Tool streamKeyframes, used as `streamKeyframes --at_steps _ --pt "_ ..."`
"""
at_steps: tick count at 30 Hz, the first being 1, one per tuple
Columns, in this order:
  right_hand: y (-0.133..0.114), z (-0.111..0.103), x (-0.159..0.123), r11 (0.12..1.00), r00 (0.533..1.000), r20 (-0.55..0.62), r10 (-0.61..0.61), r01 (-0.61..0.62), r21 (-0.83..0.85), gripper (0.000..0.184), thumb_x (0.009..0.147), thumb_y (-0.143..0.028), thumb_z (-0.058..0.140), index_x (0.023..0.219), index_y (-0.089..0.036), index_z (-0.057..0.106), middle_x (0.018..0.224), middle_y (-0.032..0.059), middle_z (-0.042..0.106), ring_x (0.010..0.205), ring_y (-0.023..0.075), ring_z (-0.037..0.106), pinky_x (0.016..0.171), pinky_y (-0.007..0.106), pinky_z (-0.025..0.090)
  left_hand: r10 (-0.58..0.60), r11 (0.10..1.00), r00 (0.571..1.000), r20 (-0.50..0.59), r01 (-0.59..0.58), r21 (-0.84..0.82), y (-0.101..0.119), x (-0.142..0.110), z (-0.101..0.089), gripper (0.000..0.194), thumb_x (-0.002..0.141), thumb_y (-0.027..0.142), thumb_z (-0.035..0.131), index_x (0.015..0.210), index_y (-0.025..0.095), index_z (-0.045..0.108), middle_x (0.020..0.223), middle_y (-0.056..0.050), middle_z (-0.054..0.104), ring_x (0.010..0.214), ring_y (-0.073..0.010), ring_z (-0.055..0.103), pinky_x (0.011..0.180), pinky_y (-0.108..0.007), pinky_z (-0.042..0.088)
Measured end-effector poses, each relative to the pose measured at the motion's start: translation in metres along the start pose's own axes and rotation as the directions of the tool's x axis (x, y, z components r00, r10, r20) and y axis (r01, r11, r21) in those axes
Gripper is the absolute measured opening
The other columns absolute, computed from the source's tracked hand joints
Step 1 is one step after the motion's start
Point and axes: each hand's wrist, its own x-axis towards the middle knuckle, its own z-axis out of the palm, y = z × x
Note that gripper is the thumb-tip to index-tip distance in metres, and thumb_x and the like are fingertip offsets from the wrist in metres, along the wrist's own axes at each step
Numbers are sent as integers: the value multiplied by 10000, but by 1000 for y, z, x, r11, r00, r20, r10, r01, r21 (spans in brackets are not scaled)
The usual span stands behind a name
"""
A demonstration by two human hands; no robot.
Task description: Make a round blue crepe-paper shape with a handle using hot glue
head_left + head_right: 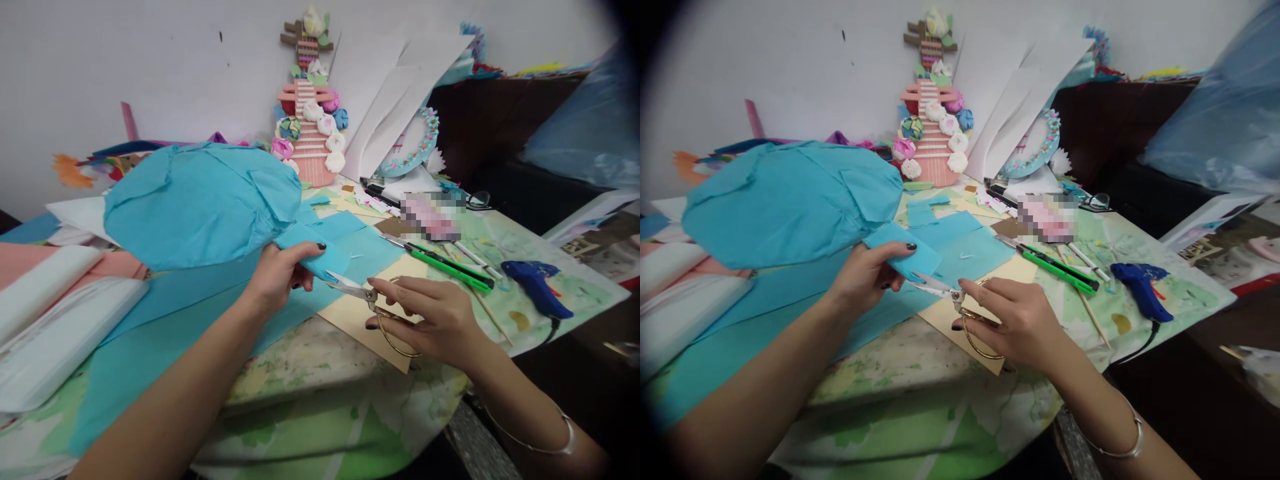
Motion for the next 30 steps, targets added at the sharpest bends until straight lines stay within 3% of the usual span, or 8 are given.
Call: streamKeyframes --at_steps 8,14,30 --pt "1 2 1 1000 999 34 -12 12 -7 374 859 -280 636 1209 -163 577 699 -5 600 549 70 511 491 210 364 -6 1000 1000 18 6 6 -3 1 0 266 576 287 720 501 148 505 399 33 470 276 -87 430 305 -207 246" --pt "2 3 -2 998 999 46 -16 19 -64 371 862 -297 635 1199 -152 582 697 -1 602 580 81 531 528 217 394 -8 1000 1000 6 8 19 -3 1 1 272 569 288 716 501 156 489 384 34 463 270 -88 423 303 -209 249" --pt "2 5 -4 999 999 33 -11 10 31 394 864 -268 634 1234 -155 558 665 -16 587 543 76 490 501 220 398 6 999 1000 1 -6 35 -5 2 0 253 569 284 716 515 153 507 403 26 485 289 -94 441 312 -213 279"
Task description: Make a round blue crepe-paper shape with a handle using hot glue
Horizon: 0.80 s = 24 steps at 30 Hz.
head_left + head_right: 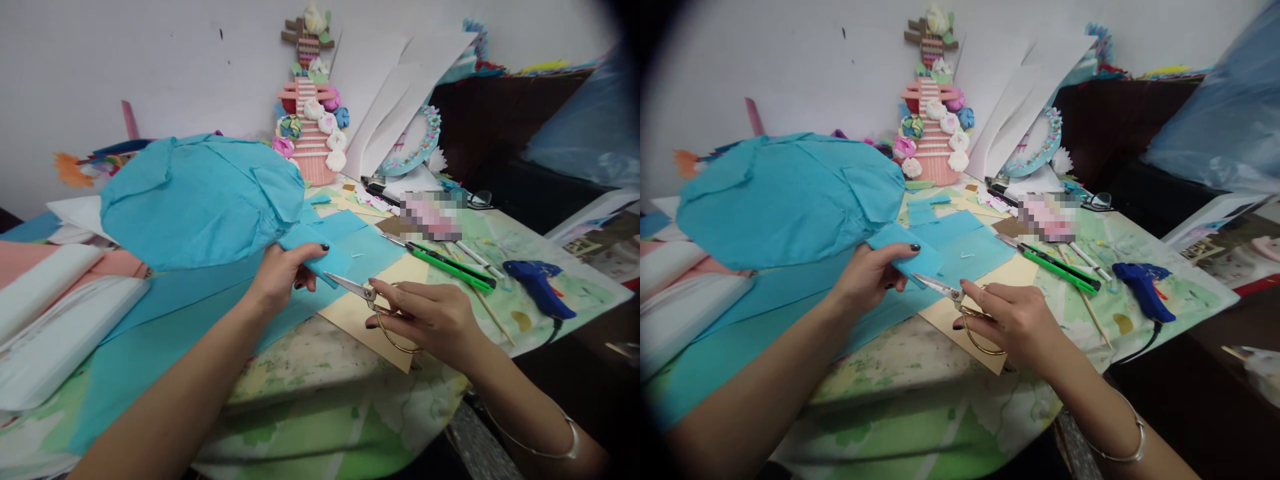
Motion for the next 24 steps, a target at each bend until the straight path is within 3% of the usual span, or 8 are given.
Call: streamKeyframes --at_steps 5,9,13,24 --pt "-2 0 3 1000 999 -40 -9 10 1 378 838 -250 665 1189 -137 588 630 -27 571 528 72 488 495 211 406 3 1000 1000 11 -3 13 -1 0 0 260 584 288 711 498 153 506 395 28 475 290 -96 439 316 -217 286" --pt "-7 0 5 994 989 -125 82 -73 76 357 806 -266 698 1134 -143 628 608 -29 554 481 59 439 454 194 383 14 1000 1000 12 -14 18 -1 0 -1 255 594 288 709 500 156 512 390 26 484 289 -98 437 316 -218 288" --pt "-10 0 6 984 983 -87 159 -150 97 386 768 -285 723 1114 -128 654 641 -6 556 491 67 406 446 213 347 25 999 999 22 -26 29 -1 0 -1 259 607 287 700 489 152 512 383 20 486 286 -96 436 319 -217 290" --pt "-12 9 13 997 997 -60 44 -48 -62 393 787 -308 710 1092 -64 666 644 7 579 513 76 457 474 217 357 33 998 999 37 -35 50 -5 1 -1 254 629 301 702 506 146 541 396 21 500 299 -102 446 331 -224 314"
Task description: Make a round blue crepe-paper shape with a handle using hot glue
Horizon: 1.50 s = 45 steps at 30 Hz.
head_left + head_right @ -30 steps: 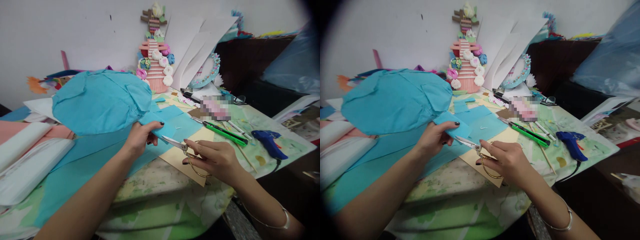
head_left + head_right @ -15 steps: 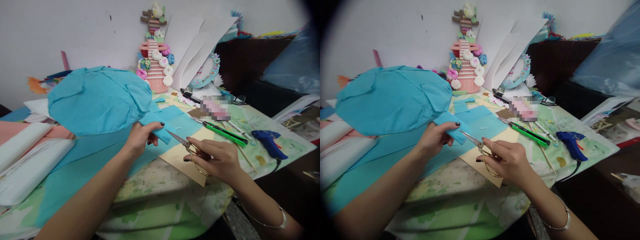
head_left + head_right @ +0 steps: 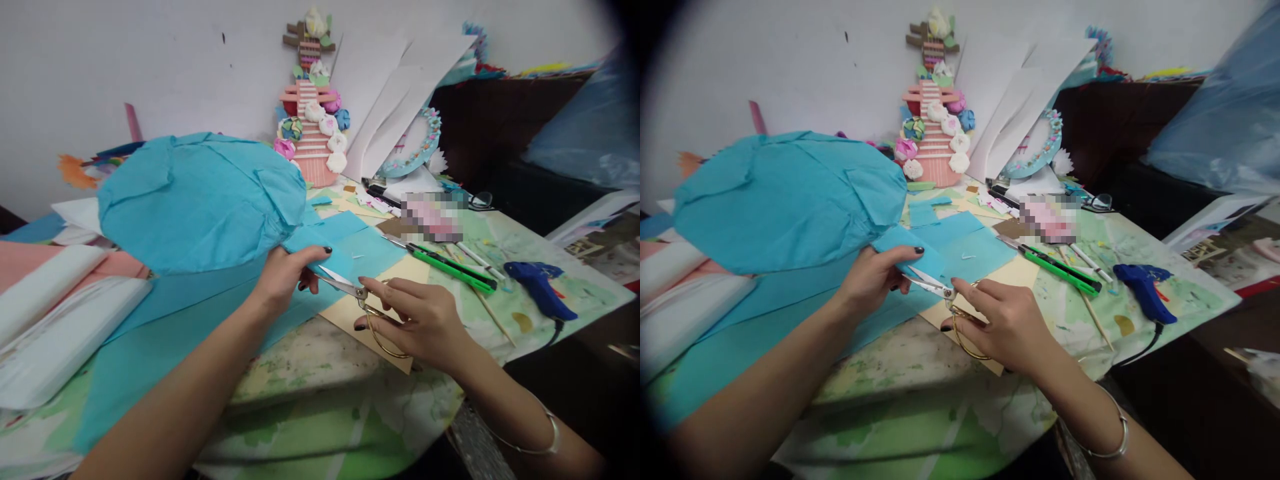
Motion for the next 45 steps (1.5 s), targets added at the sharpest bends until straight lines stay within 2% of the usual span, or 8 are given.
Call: streamKeyframes --at_steps 11,19,25,29,39,45 --pt "1 4 -2 997 999 22 -33 34 -63 401 826 -341 667 1106 -55 652 637 10 596 522 90 521 486 231 391 -11 1000 1000 6 11 -1 -3 1 0 255 639 297 695 503 151 536 386 31 480 296 -100 441 336 -224 307" --pt "1 5 -5 997 999 13 -35 35 -61 380 847 -336 644 1115 -66 634 622 -8 601 504 75 496 475 216 382 -9 1000 1000 1 9 3 -3 0 1 266 631 298 710 502 148 532 395 28 485 298 -107 451 335 -229 305" --pt "-3 5 -4 997 995 -75 72 -69 32 374 794 -314 705 1072 -67 663 599 -11 573 479 63 449 463 202 365 -29 1000 1000 -4 29 -13 0 0 2 247 623 306 703 508 133 569 400 29 483 289 -100 455 335 -220 289" --pt "-5 2 -3 991 994 -20 111 -109 78 416 762 -328 726 1086 -74 667 637 2 574 494 70 440 471 214 360 -58 996 998 -8 58 -70 0 1 2 268 602 315 715 499 139 540 413 30 483 297 -106 468 330 -222 281" --pt "-5 2 2 992 1000 1 4 -4 -128 379 817 -340 671 1083 -71 676 641 17 585 511 97 479 477 244 361 -17 999 1000 -11 17 -33 -3 1 1 349 699 422 679 547 141 536 410 15 503 313 -96 469 347 -207 315" --pt "-4 4 5 990 1000 29 1 3 -140 385 841 -361 648 1109 -84 660 659 17 603 518 91 493 497 238 382 -10 1000 1000 -19 10 -8 -1 -1 3 367 711 435 666 532 143 534 396 3 500 336 -105 482 371 -216 352"
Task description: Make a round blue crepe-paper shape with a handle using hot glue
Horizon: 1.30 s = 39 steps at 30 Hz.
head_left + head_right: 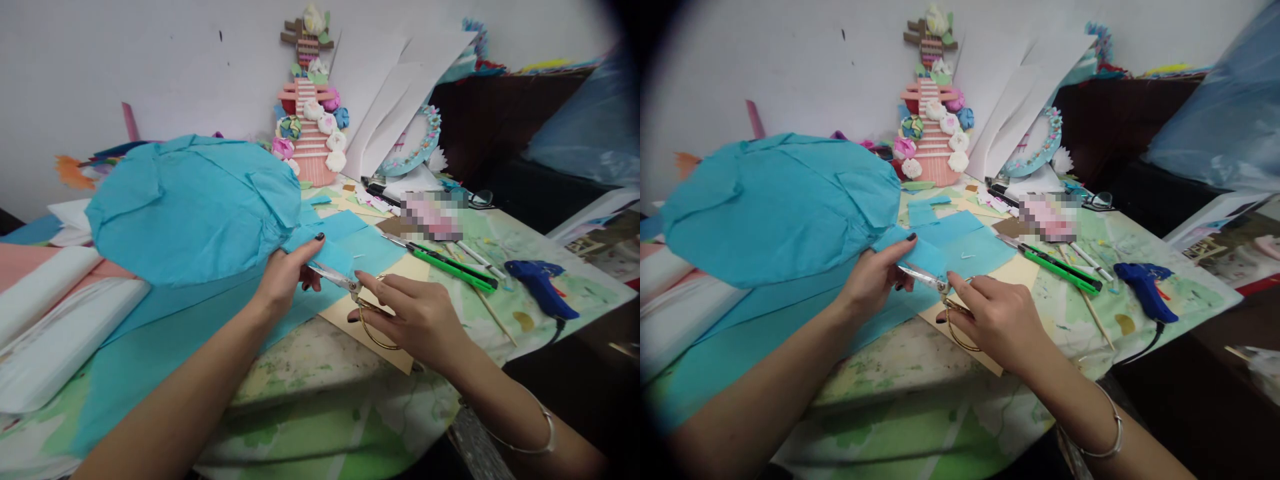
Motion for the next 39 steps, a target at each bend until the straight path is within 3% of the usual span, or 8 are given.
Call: streamKeyframes --at_steps 13,17,20,22,25,29,32,39 --pt "3 3 -4 1000 1000 11 3 -3 27 351 850 -328 646 1116 -99 639 645 9 635 532 93 549 508 226 400 5 1000 999 40 -5 -5 -3 1 0 367 734 443 650 558 152 515 413 14 501 338 -99 484 359 -204 329" --pt "2 3 -4 996 995 -64 80 -78 32 325 853 -343 640 1099 -130 643 639 2 631 512 79 515 500 212 388 2 1000 999 49 -2 -6 -3 2 -1 376 740 452 643 557 149 514 412 13 502 338 -100 487 360 -204 343" --pt "2 0 -3 971 955 -176 240 -234 53 305 841 -367 641 1049 -146 660 561 -13 567 477 82 466 487 216 371 36 999 997 65 -35 -25 -4 2 -2 372 749 439 635 556 150 501 405 19 488 329 -95 479 349 -197 332" --pt "7 -4 -4 939 921 -179 345 -336 76 357 816 -406 643 1064 -148 653 550 -15 531 482 99 463 492 234 370 45 999 996 74 -43 -28 -3 3 -3 370 743 444 645 573 149 501 413 21 490 336 -98 491 344 -192 335" --pt "20 -9 -10 882 881 -52 471 -471 11 419 777 -449 631 1074 -155 649 594 -1 549 522 134 504 502 255 361 30 999 997 75 -31 12 -2 6 -4 338 708 455 689 711 137 574 567 -8 604 447 -130 585 379 -201 423" --pt "42 -15 -24 778 775 104 624 -602 -181 350 764 -390 599 1045 -195 670 666 10 623 577 169 570 505 257 342 19 994 1000 -17 -17 104 -2 11 -8 391 627 393 764 897 148 622 954 -42 669 674 -140 643 579 -259 589" --pt "54 -19 -36 713 716 90 692 -659 -238 362 782 -389 560 1067 -191 661 741 28 657 620 191 599 539 274 362 23 990 1000 -21 -19 142 -2 12 -8 375 588 336 786 876 150 633 1014 -51 660 812 -164 646 669 -273 609" --pt "76 -35 -55 641 666 -27 746 -728 -244 418 792 -433 546 1081 -151 653 840 95 697 666 231 631 571 306 403 23 981 998 65 -35 188 1 11 -8 338 593 306 788 864 155 654 951 -69 700 916 -217 654 670 -286 607"
